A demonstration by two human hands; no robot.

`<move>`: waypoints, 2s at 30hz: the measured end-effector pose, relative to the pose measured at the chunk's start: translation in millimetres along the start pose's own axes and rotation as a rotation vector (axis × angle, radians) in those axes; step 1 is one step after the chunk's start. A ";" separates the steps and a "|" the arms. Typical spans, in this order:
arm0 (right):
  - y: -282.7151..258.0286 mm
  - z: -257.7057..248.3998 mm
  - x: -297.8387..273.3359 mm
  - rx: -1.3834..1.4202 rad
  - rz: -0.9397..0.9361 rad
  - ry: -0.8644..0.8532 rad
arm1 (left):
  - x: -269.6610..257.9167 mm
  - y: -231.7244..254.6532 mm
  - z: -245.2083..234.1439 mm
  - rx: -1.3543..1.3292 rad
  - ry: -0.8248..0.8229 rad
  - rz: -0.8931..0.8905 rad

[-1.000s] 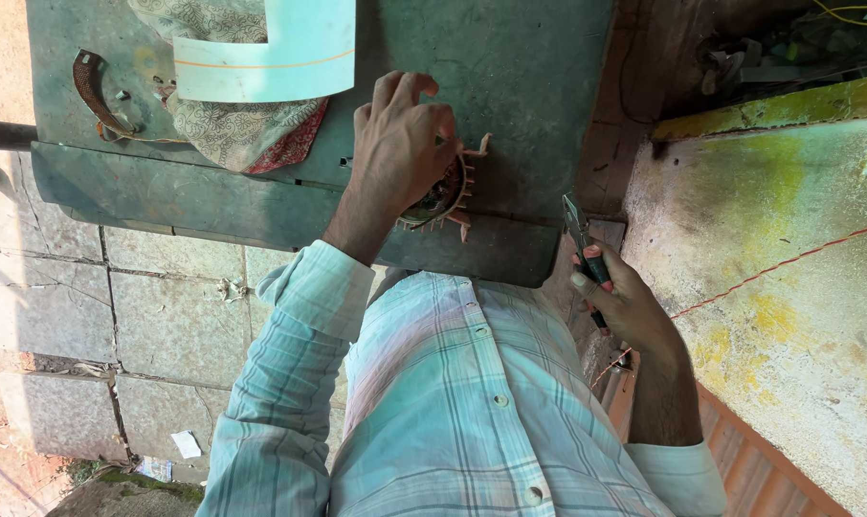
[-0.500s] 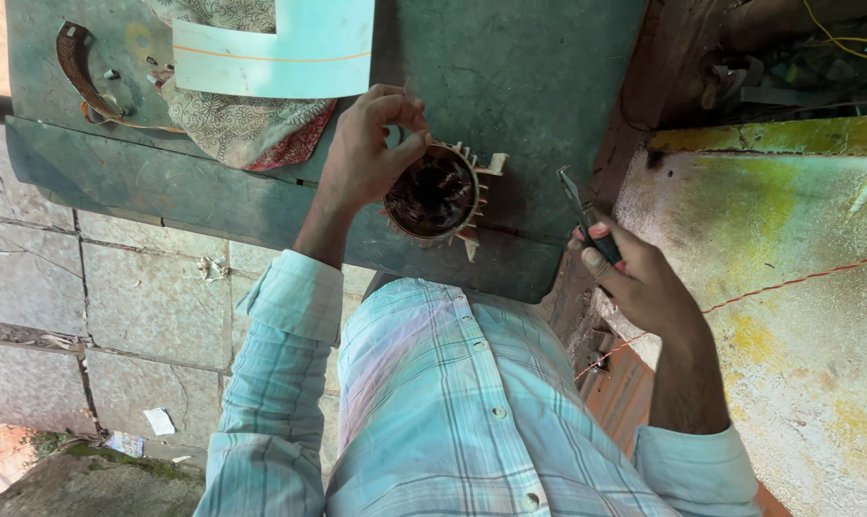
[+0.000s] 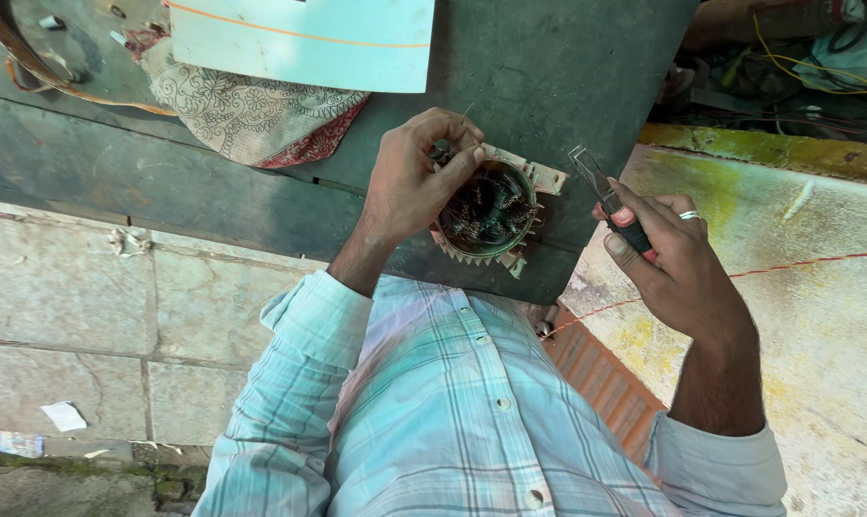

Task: The person uses pliers to pull and cut copper wires from a cylindrical electrical component on a workbench. They repeatedly adjust the component, cut individual wires, and gather the removed wires into a bundle.

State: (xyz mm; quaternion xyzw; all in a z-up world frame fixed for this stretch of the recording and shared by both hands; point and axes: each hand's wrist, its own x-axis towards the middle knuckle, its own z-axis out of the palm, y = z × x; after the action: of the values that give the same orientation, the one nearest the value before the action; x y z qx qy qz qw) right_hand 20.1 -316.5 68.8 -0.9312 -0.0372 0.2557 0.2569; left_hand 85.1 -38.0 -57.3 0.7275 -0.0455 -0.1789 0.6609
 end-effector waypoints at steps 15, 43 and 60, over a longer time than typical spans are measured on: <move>-30.5 -13.8 -1.3 -0.185 0.053 -0.067 | -16.3 6.8 -1.2 0.200 -0.080 0.258; -136.4 -19.4 100.8 -1.740 -0.873 -0.328 | -12.0 -19.5 22.9 0.248 0.154 0.305; -122.5 -10.9 96.0 -1.715 -1.064 -0.283 | -6.9 -22.8 30.4 0.274 0.235 0.283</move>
State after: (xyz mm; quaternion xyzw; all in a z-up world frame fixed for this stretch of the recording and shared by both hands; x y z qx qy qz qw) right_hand 116.3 -196.3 93.8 -0.6256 -0.6470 0.1035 -0.4234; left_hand 65.1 -61.9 -80.1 0.8127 -0.0936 0.0093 0.5750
